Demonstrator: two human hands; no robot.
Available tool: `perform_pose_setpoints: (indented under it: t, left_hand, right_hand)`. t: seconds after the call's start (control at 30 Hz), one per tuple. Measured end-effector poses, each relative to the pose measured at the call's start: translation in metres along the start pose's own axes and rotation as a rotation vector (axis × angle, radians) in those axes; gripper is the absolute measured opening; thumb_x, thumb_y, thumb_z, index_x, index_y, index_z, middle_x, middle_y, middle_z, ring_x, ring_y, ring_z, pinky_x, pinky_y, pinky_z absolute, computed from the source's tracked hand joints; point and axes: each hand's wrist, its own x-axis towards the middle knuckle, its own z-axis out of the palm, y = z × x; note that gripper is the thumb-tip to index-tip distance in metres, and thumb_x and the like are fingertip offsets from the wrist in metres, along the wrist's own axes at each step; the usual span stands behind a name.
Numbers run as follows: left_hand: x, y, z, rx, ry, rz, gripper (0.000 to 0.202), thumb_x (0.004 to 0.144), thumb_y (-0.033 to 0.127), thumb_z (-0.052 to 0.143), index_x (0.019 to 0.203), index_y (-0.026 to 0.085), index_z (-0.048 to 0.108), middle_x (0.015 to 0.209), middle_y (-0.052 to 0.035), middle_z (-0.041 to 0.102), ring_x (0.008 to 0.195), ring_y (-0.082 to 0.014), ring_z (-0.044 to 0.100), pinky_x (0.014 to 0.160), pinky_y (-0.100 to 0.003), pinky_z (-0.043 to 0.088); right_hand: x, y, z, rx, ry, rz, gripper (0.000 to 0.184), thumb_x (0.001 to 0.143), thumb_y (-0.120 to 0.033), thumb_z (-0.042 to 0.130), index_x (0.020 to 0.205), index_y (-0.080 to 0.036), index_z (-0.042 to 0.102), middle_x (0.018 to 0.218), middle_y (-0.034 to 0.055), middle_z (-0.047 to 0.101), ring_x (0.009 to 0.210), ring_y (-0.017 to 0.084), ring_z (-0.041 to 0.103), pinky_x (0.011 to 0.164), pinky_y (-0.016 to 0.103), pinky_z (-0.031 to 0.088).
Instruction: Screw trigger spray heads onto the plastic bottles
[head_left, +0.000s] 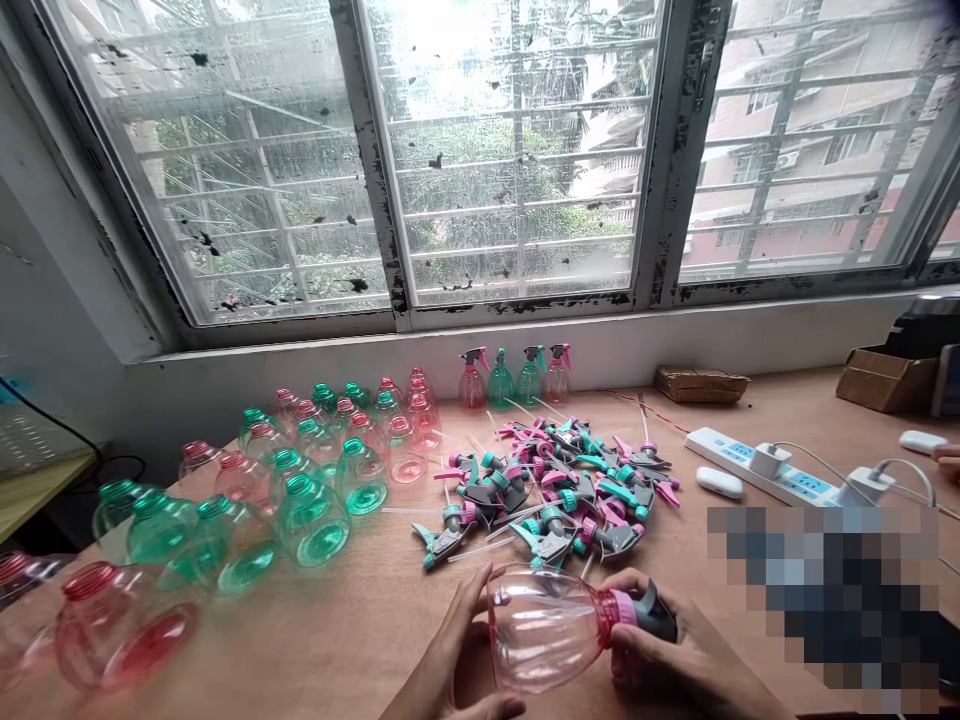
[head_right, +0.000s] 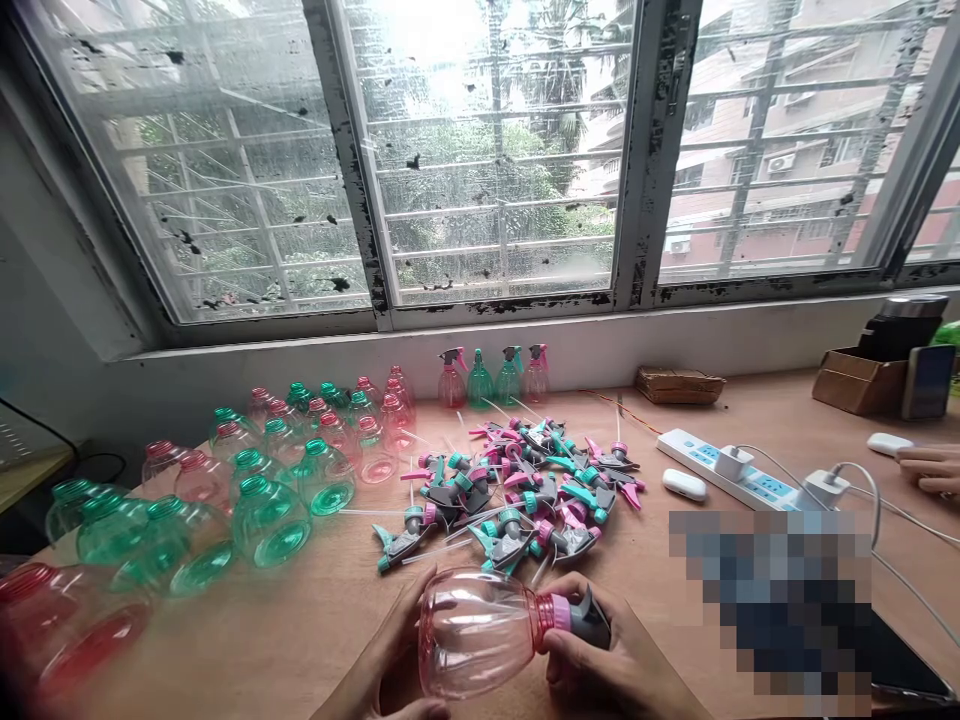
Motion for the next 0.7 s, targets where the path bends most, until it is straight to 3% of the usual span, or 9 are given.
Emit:
perform_pose_setpoints:
  t: [0.1,0.17,0.27,0.4,0.53,0.7]
  left_hand:
    - [-0.001,-0.001,-0.001,0.047,0.028,0.020,0.081,0.092,0.044,0.068,0.157,0.040,0.019,0.166,-0.0101,0.026,0.142,-0.0366,0.044,0.115,-0.052,0.038]
    - [-0.001,-0.002,-0.002,0.054,0.031,0.024,0.078,0.094,0.043,0.066,0.156,0.044,0.019,0.163,-0.0097,0.030,0.136,-0.0348,0.050,0.113,-0.052,0.041]
    - [-0.001,-0.001,-0.002,0.040,0.020,0.005,0.089,0.088,0.046,0.074,0.156,0.047,0.017,0.161,-0.0092,0.033,0.130,-0.0343,0.055,0.109,-0.051,0.045]
    - [0.001,0.006,0.002,-0.015,0.029,-0.002,0.101,0.085,0.053,0.074,0.158,0.041,0.007,0.162,-0.0119,0.030,0.133,-0.0365,0.051,0.111,-0.054,0.042]
    - [0.002,0.013,0.003,-0.039,-0.016,-0.043,0.092,0.088,0.051,0.071,0.159,0.033,0.016,0.164,-0.0140,0.029,0.139,-0.0374,0.047,0.115,-0.054,0.038]
    - [0.003,0.013,-0.001,0.070,0.010,0.012,0.080,0.093,0.046,0.067,0.157,0.041,0.020,0.164,-0.0088,0.028,0.137,-0.0358,0.048,0.111,-0.050,0.043]
  right_hand:
    - [-0.001,-0.002,0.001,0.005,0.004,0.013,0.040,0.082,-0.045,0.081,0.102,-0.017,0.061,0.066,0.0026,0.076,0.056,0.016,0.067,0.057,0.024,0.051]
    - [-0.001,-0.003,0.002,0.012,0.009,0.025,0.040,0.082,-0.045,0.081,0.103,-0.017,0.061,0.066,0.0026,0.076,0.056,0.016,0.067,0.057,0.024,0.051]
    - [-0.002,-0.004,0.002,0.013,0.021,0.039,0.041,0.081,-0.046,0.081,0.102,-0.018,0.062,0.067,0.0024,0.076,0.057,0.017,0.068,0.058,0.026,0.052]
    - [-0.002,-0.004,0.002,-0.015,0.025,0.024,0.041,0.080,-0.047,0.081,0.102,-0.018,0.062,0.066,0.0024,0.076,0.056,0.018,0.068,0.058,0.026,0.051]
    - [0.000,-0.002,0.001,-0.022,0.004,0.002,0.041,0.082,-0.045,0.080,0.103,-0.017,0.061,0.067,0.0026,0.076,0.056,0.016,0.067,0.057,0.026,0.051]
    - [0.000,-0.003,0.001,-0.049,0.006,-0.007,0.040,0.082,-0.046,0.079,0.103,-0.017,0.061,0.066,0.0025,0.077,0.054,0.017,0.066,0.056,0.026,0.051]
